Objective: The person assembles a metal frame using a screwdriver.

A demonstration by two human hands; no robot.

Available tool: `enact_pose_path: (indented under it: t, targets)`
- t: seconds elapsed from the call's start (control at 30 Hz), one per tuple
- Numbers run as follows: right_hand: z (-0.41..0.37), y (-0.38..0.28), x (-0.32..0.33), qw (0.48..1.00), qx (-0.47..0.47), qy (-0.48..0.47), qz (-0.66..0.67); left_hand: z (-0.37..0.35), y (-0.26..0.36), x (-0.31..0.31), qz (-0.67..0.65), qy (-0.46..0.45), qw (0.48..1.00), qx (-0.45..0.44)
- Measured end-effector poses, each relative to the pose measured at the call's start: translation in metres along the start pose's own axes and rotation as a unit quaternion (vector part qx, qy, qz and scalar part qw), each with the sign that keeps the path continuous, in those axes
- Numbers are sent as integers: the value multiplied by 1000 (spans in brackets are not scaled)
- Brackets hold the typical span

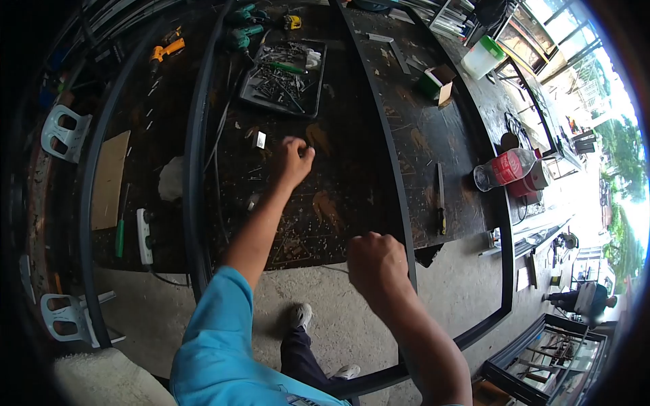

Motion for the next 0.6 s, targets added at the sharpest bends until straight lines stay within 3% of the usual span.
enact_pose_path:
  t: [0.1,0.17,0.2,0.27,0.3,0.33,0.4,0.53,0.6]
  targets:
    - [3,-13,-5,1000,22,9,2,35,-21,-29,44,7,999,-4]
    - [8,-15,-4,1000,17,-6,4,54,-25,-48,208,-40,977,-35]
    - [10,-14,-3,1000,16,-12,-1,57,-28,-56,204,-43,978,-30]
    - [12,-8,-3,999,5,-38,-8,61,-24,-61,285,0,953,-102]
    - [9,-2,-7,999,4,-40,-11,67,-23,-62,283,-92,952,-72]
    - [4,6,-11,1000,-8,-12,-2,71,-18,-56,280,-91,953,-71]
    - [-6,23,-11,1000,-22,18,2,68,-19,-53,325,-177,928,-35]
    - [-18,31,-11,998,-53,24,33,60,-19,-26,307,-138,942,13]
    - [-23,25,-13,999,-49,-1,-6,62,-26,-35,290,-91,952,-33]
Point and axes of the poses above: each hand's wrist, its own z-axis towards the middle knuckle, its own x-axis out of the back of the hand, y = z × x, the point moved 7 cm from there along z, towards the middle knuckle, and after that the axes turned 10 degrees about y, right-handed, at the moved point
